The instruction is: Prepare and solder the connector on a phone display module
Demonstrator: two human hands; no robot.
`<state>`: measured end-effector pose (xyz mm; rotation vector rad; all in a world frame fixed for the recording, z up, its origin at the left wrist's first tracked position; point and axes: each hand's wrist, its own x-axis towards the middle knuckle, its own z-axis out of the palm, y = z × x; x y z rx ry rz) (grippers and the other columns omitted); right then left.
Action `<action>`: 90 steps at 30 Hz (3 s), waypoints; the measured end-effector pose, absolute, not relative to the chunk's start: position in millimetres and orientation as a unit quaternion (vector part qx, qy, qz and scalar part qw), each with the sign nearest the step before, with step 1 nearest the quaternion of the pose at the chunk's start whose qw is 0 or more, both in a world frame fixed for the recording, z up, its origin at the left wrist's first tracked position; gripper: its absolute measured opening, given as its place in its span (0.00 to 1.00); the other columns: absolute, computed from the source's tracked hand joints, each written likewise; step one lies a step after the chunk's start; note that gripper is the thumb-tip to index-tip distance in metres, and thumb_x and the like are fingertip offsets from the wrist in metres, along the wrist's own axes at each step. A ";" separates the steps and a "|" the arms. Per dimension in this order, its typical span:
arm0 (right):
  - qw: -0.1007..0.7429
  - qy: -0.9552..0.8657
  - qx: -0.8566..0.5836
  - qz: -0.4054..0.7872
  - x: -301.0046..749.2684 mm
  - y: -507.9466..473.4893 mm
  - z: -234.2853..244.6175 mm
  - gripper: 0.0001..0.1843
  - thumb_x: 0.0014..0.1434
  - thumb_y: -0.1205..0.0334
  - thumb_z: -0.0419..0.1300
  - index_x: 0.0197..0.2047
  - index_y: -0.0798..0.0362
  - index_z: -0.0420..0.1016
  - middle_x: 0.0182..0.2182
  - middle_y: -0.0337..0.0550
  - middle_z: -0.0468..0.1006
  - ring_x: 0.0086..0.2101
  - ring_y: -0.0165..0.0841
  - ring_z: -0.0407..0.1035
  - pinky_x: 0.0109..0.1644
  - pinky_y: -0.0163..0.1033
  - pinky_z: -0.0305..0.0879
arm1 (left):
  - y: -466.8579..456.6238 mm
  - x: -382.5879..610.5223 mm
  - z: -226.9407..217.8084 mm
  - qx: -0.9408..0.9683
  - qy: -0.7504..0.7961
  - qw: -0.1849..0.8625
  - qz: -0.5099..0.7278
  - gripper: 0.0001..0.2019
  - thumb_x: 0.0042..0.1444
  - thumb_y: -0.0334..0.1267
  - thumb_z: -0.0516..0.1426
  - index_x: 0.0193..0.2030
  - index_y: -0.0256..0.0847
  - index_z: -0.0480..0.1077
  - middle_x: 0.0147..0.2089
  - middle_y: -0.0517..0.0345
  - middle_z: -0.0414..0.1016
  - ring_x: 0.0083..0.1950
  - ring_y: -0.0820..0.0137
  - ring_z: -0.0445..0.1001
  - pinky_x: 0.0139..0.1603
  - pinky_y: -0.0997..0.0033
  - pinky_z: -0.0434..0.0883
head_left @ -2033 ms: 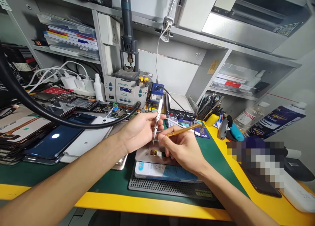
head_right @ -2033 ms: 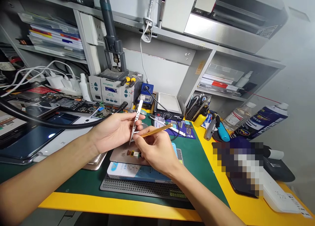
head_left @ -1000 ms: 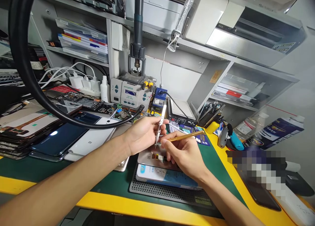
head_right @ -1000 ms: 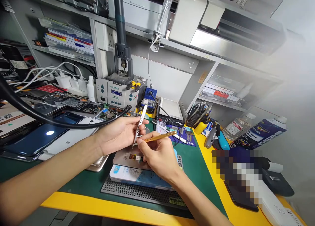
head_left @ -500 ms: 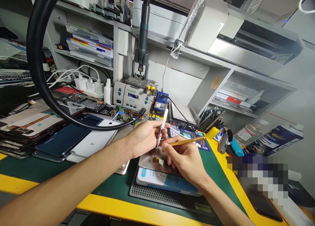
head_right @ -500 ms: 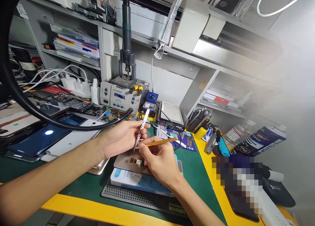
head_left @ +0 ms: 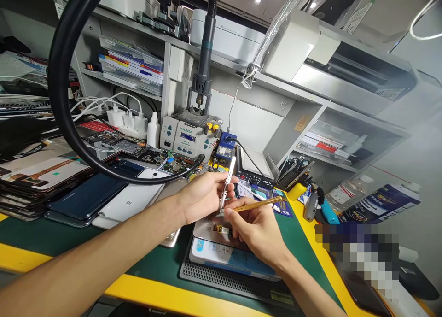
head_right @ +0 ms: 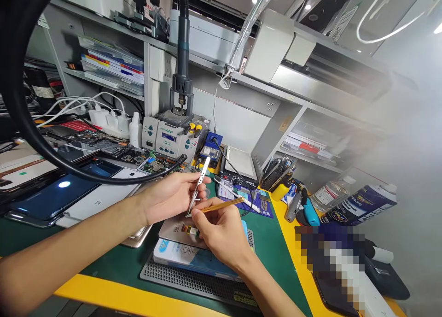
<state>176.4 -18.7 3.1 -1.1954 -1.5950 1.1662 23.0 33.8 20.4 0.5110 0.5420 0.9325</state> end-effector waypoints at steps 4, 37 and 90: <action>0.408 -0.632 -0.472 0.460 177.8 -19.1 3.2 0.15 0.58 0.51 0.66 0.35 0.55 0.74 0.16 0.34 0.70 0.15 0.24 0.61 0.17 0.29 0.60 | 33.5 22.5 21.3 0.240 0.251 0.828 0.439 0.12 0.66 0.30 0.50 0.34 0.29 0.72 0.28 0.53 0.68 0.29 0.72 0.69 0.30 0.76 0.72; 0.424 -0.596 -0.468 0.496 178.5 -14.7 11.4 0.19 0.54 0.48 0.68 0.32 0.55 0.70 0.14 0.34 0.71 0.13 0.25 0.60 0.16 0.29 0.57 | 35.0 19.7 16.7 0.236 0.249 0.815 0.467 0.06 0.62 0.27 0.55 0.35 0.31 0.73 0.31 0.53 0.73 0.29 0.73 0.73 0.34 0.73 0.76; 0.408 -0.596 -0.462 0.515 175.3 -18.6 10.2 0.18 0.54 0.50 0.69 0.36 0.56 0.72 0.16 0.32 0.71 0.14 0.22 0.59 0.15 0.25 0.56 | 36.5 22.7 18.2 0.212 0.272 0.804 0.484 0.06 0.61 0.26 0.55 0.36 0.29 0.73 0.32 0.53 0.71 0.25 0.76 0.69 0.24 0.79 0.71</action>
